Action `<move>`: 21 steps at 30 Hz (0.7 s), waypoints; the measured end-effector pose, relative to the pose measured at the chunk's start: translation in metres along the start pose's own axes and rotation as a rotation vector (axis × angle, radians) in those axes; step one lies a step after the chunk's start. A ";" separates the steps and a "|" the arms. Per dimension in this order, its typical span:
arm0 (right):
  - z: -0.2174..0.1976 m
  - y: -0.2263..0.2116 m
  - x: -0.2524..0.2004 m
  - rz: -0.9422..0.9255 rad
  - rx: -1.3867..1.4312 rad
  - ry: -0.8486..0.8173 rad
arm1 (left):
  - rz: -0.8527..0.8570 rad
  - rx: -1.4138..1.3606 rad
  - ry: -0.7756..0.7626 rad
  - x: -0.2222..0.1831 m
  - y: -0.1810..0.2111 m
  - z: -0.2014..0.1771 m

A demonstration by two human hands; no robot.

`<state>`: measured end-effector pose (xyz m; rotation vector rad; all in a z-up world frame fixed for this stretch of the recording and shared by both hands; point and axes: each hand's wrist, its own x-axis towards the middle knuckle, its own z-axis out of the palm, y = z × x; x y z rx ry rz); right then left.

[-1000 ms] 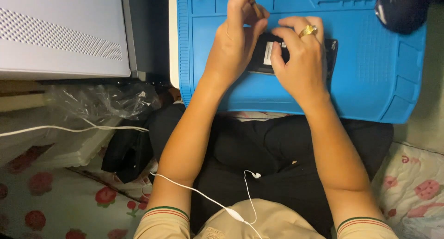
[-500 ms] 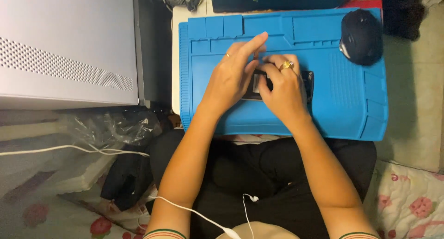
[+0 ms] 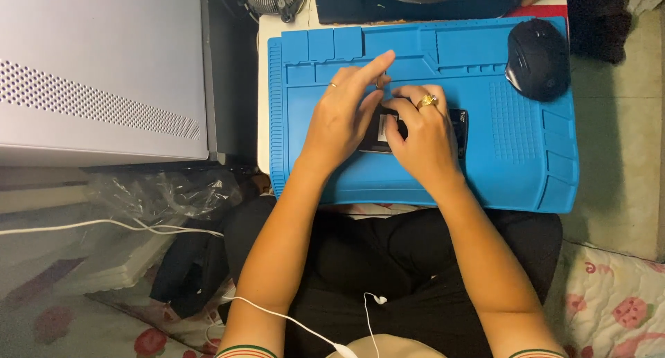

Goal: The person is disassembling a mobile phone, removing screws and internal components on a repair mat.

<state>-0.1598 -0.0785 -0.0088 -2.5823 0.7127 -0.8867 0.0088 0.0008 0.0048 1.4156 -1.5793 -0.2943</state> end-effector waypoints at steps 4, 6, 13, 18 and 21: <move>0.000 -0.001 0.000 0.000 -0.001 0.007 | -0.109 -0.070 -0.053 0.001 0.006 -0.003; 0.000 -0.001 -0.001 0.014 -0.002 0.001 | -0.030 -0.008 -0.041 -0.001 0.001 -0.002; 0.000 -0.001 0.000 0.020 -0.006 0.000 | -0.023 -0.017 -0.031 0.000 0.003 -0.003; 0.001 0.000 -0.001 0.016 0.006 0.006 | 0.026 0.008 -0.014 -0.001 -0.002 0.000; 0.000 -0.001 0.000 0.011 0.009 -0.002 | 0.051 0.158 0.003 -0.001 -0.005 0.002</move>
